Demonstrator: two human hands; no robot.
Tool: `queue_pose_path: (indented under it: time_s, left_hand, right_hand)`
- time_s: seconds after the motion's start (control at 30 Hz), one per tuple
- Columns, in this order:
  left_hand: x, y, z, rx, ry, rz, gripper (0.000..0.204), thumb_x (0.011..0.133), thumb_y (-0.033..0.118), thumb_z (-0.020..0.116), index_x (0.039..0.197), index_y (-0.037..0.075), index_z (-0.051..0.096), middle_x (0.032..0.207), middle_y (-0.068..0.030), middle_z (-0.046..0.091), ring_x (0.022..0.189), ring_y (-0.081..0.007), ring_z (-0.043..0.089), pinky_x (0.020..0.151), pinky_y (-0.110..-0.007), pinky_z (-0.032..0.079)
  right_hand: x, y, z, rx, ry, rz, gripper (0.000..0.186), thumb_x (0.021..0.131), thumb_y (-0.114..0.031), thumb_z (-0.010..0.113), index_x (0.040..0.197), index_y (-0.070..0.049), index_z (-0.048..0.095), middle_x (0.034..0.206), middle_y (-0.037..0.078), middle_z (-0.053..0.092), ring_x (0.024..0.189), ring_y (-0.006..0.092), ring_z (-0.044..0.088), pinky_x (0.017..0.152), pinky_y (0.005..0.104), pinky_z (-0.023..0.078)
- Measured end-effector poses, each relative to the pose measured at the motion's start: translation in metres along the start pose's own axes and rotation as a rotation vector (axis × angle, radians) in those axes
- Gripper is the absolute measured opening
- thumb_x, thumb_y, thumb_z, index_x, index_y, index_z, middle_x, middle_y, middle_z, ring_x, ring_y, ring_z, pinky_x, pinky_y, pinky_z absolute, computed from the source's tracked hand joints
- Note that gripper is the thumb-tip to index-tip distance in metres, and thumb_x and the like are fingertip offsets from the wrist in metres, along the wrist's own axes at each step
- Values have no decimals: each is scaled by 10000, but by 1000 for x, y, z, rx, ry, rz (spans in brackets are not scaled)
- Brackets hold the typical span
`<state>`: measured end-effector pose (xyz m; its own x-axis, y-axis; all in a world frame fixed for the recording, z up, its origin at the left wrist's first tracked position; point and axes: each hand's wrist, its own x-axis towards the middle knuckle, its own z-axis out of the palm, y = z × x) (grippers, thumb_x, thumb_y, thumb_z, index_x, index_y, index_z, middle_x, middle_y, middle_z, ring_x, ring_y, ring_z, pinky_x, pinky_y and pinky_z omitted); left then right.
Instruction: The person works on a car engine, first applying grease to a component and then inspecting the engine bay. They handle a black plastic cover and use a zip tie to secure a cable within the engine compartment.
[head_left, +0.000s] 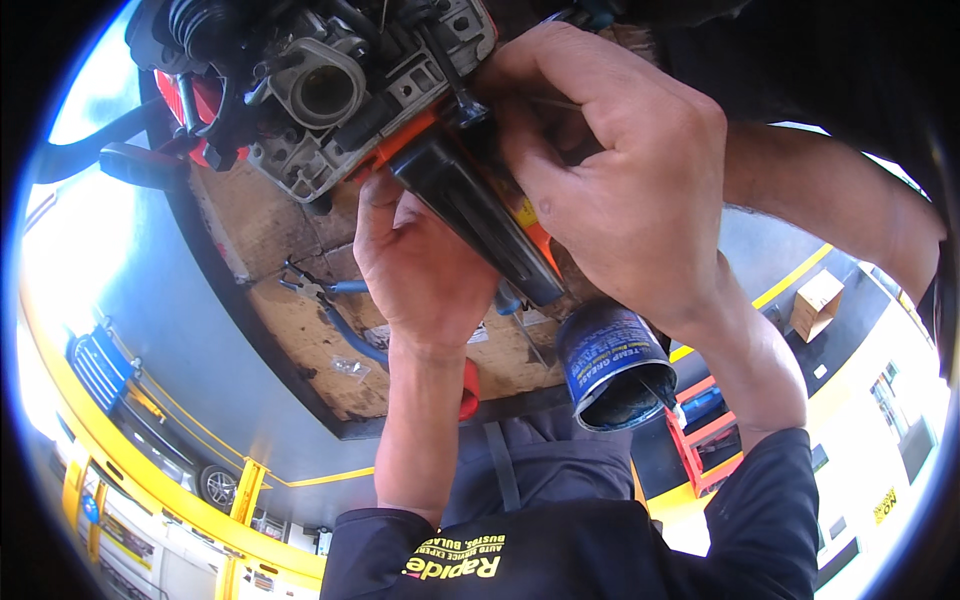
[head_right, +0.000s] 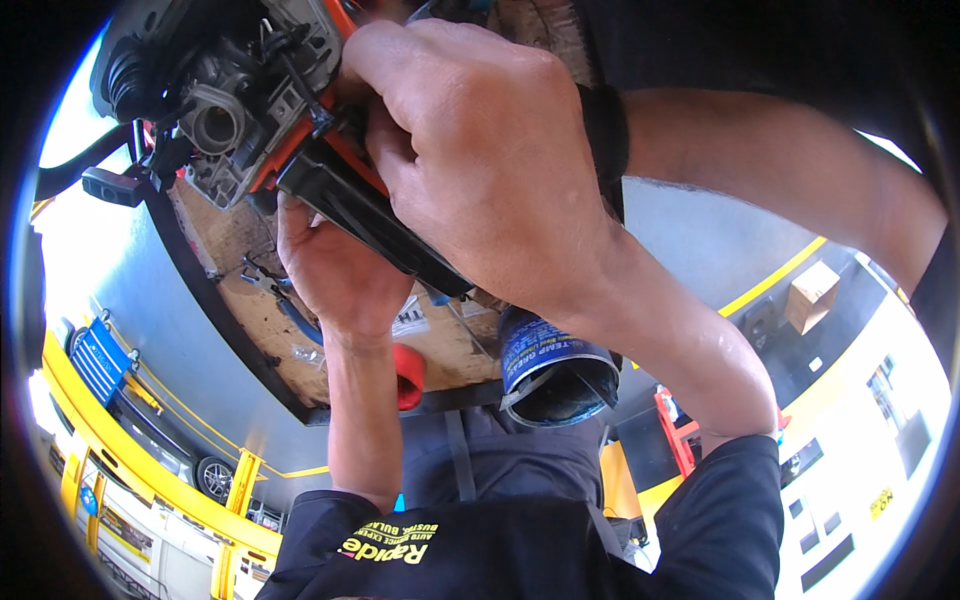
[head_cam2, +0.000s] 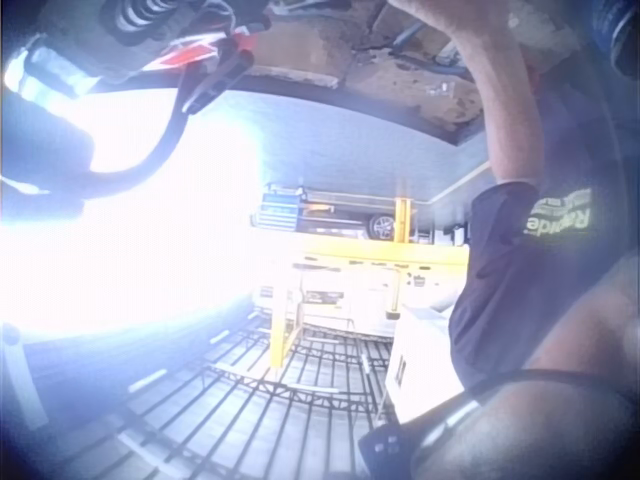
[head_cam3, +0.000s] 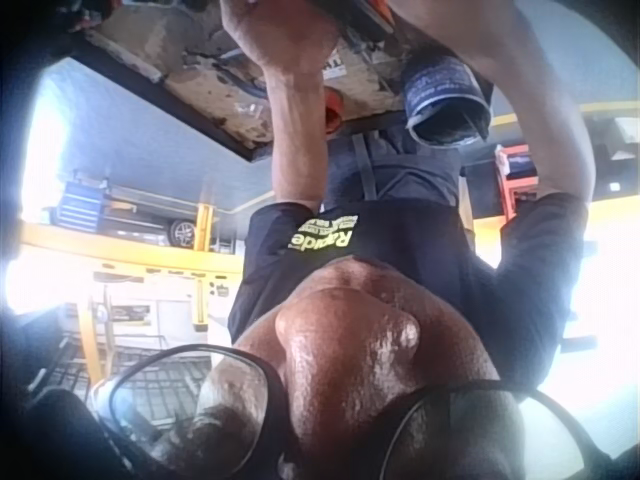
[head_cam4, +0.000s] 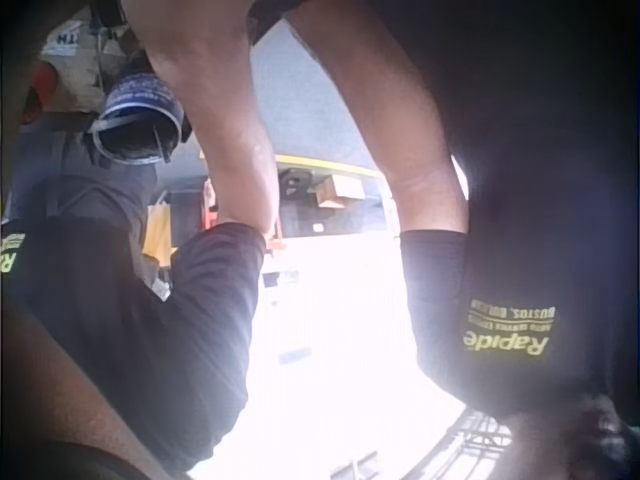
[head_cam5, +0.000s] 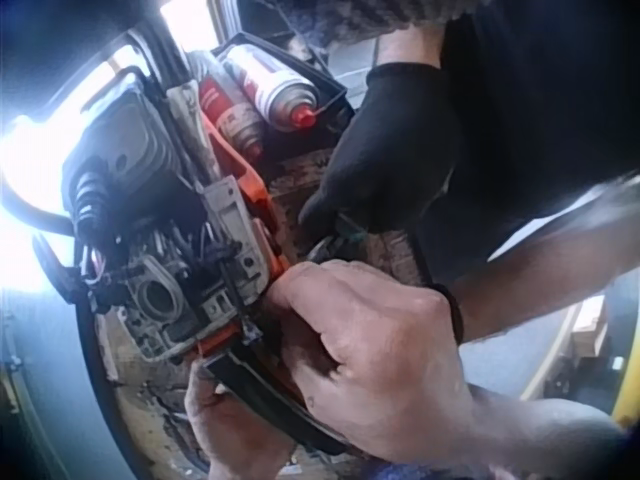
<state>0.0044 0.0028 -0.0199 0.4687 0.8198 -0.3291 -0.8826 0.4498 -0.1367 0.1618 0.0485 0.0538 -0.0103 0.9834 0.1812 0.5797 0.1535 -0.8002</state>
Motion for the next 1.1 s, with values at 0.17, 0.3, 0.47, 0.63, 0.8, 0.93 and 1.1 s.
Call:
queue_pose_path:
  time_s: [0.17,0.3,0.47,0.63,0.8,0.93,1.1]
  left_hand:
    - [1,1,-3,-11,-15,-1,610,1048,442,405,1484,34,525,1546,-135,521,1459,-324,434,1244,-521,261]
    - [1,-1,0,-7,6,17,604,1044,434,412,1486,37,522,1536,-137,530,1447,-322,452,1240,-523,271]
    - [3,-1,-4,-3,-78,2,593,1038,430,422,1468,39,540,1505,-135,562,1413,-319,494,1222,-508,316]
    - [4,0,-5,-3,-68,-4,572,1040,431,421,1442,52,568,1481,-126,586,1387,-306,522,1202,-486,355]
    - [5,-2,4,22,-3,9,545,1038,417,422,1412,62,600,1446,-118,617,1373,-297,537,1197,-486,358]
    - [6,-1,2,-1,-18,-8,535,1030,413,434,1400,71,614,1437,-99,628,1376,-283,535,1199,-477,351]
    - [4,-1,3,-8,26,9,537,1020,424,449,1399,85,619,1438,-81,629,1369,-274,541,1196,-467,356]
  right_hand:
    - [1,1,2,9,22,9,186,859,54,708,1016,-36,749,879,113,735,747,225,739,662,295,561]
    - [-1,2,3,-6,43,-6,187,858,51,709,1016,-40,750,878,113,736,747,233,737,666,300,562]
    - [-6,9,2,-191,33,-142,192,851,49,712,1014,-45,752,878,115,738,754,249,734,675,309,563]
    - [-8,14,4,-140,69,-246,218,783,41,749,990,-25,753,893,120,743,796,287,720,693,334,559]
    - [-5,10,5,-125,93,-293,229,745,3,784,970,-17,751,885,126,740,802,301,715,696,354,557]
    - [-2,4,8,-87,158,-367,227,730,-13,796,953,-24,753,876,134,736,795,310,711,695,358,555]
    - [-2,0,1,-270,-22,-171,210,731,-7,787,937,-26,754,859,135,730,767,309,706,684,352,548]
